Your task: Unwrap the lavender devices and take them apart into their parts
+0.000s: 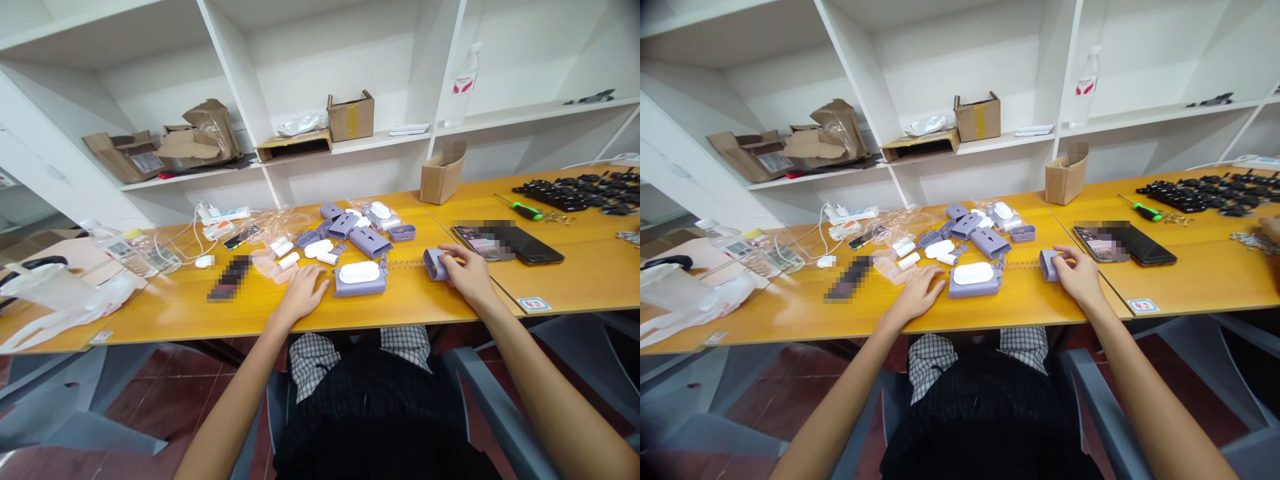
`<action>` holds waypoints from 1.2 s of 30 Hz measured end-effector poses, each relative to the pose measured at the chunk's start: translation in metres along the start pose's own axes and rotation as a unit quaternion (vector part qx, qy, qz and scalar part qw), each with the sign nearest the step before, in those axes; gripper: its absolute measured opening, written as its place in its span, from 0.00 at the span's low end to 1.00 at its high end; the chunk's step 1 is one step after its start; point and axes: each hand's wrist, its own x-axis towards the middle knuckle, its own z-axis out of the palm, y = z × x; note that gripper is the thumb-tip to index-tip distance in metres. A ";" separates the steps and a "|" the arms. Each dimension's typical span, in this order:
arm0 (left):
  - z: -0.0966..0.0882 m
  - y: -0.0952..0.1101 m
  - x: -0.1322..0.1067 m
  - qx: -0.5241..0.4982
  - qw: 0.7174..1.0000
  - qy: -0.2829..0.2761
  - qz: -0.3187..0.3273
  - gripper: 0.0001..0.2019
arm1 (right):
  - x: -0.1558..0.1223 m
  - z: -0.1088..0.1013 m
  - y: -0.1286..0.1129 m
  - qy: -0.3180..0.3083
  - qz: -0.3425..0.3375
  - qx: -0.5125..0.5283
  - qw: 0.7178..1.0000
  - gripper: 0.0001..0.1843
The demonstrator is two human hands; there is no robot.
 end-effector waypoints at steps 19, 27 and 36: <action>0.006 -0.006 0.001 0.042 0.998 -0.055 0.009 0.21 | 0.002 0.016 -0.015 -0.023 -0.093 -0.265 0.959 0.25; 0.006 -0.005 0.002 0.060 0.995 -0.085 0.004 0.25 | 0.002 -0.006 0.020 -0.138 -0.139 -0.415 0.888 0.34; 0.008 -0.009 0.003 0.074 0.991 -0.115 0.006 0.28 | 0.009 -0.005 0.028 -0.186 -0.134 -0.440 0.868 0.36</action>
